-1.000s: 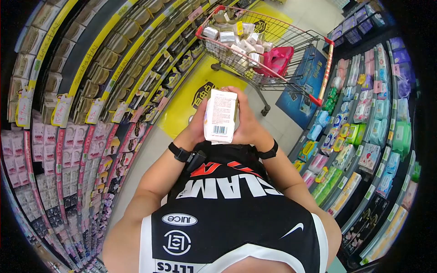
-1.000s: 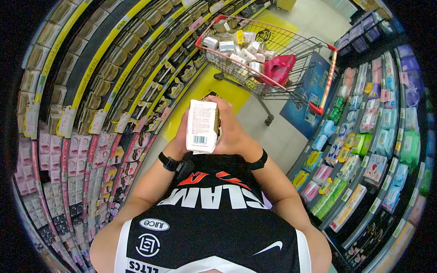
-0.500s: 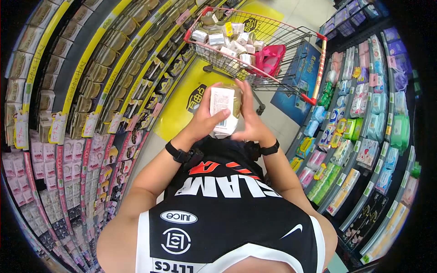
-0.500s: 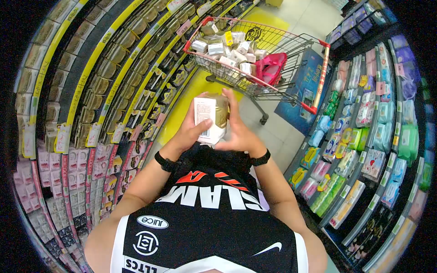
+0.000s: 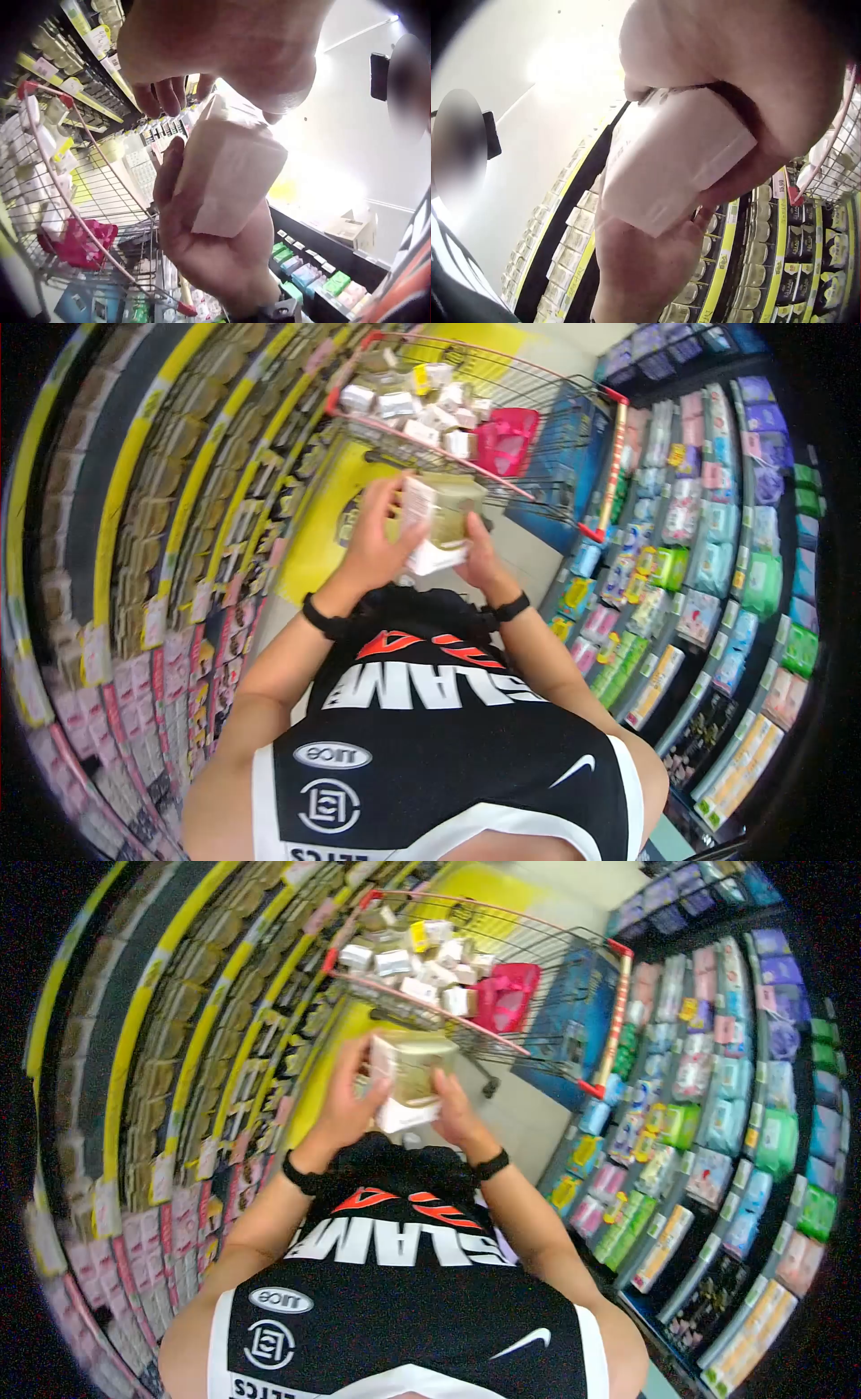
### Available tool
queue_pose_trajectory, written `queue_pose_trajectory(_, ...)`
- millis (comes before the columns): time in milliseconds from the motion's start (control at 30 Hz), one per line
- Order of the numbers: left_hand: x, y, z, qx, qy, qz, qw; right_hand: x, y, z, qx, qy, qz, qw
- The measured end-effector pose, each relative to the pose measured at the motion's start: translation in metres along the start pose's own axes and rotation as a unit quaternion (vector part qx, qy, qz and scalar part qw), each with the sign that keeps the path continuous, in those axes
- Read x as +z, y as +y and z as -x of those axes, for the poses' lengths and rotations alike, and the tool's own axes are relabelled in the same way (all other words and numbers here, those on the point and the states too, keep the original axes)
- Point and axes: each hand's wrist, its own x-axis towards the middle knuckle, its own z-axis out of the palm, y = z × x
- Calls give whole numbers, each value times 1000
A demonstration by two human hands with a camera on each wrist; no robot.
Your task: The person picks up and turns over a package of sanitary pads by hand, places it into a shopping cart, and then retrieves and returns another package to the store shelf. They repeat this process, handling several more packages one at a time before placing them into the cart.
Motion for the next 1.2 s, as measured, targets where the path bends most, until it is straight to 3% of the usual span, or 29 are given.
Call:
queue_pose_trajectory(33,-8,-1,-6,-21,12,-9,1000,5,-8,-11,-14,-24,15,999)
queue_pose_trajectory(100,-14,-5,-20,-41,9,45,998,13,-18,-32,-20,26,119,992)
queue_pose_trajectory(200,-31,-1,-45,-44,8,48,998,25,-37,-58,6,22,89,996)
queue_pose_trajectory(300,-52,-18,-69,-89,-31,158,983,51,-74,-73,-9,-33,69,997)
queue_pose_trajectory(333,-63,-23,-78,-87,-64,158,982,45,-77,-79,-29,-45,157,986)
queue_pose_trajectory(367,-72,-25,-87,-82,-99,145,981,40,-80,-85,-51,-53,244,967)
queue_pose_trajectory(433,-90,-27,-102,-71,-166,112,977,51,-84,-96,33,30,179,983)
queue_pose_trajectory(500,-101,-42,-111,-41,-194,152,968,46,-82,-119,8,-36,309,950)
queue_pose_trajectory(567,-113,-50,-122,-21,-235,216,947,58,-73,-133,-12,-85,298,951)
queue_pose_trajectory(600,-119,-56,-123,46,-244,127,960,72,-73,-142,8,-89,307,948)
queue_pose_trajectory(633,-117,-61,-121,-2,-250,182,951,74,-67,-148,3,-92,354,931)
queue_pose_trajectory(667,-116,-65,-119,-50,-252,235,937,79,-60,-154,23,-83,300,950)
queue_pose_trajectory(767,-116,-66,-128,-94,-169,221,956,79,-58,-174,53,-80,195,976)
queue_pose_trajectory(833,-112,-74,-135,-35,-47,102,993,76,-63,-186,52,-70,150,985)
queue_pose_trajectory(933,-111,-75,-137,-58,77,91,991,77,-78,-204,40,-18,131,990)
queue_pose_trajectory(967,-110,-75,-140,-59,120,93,987,71,-82,-208,18,-43,69,997)
queue_pose_trajectory(1033,-110,-69,-146,-81,98,130,983,51,-93,-221,34,-70,81,994)
queue_pose_trajectory(1133,-97,-63,-153,-149,87,218,961,38,-106,-227,19,-76,203,976)
queue_pose_trajectory(1200,-85,-53,-160,-152,39,156,975,31,-117,-232,39,-120,255,959)
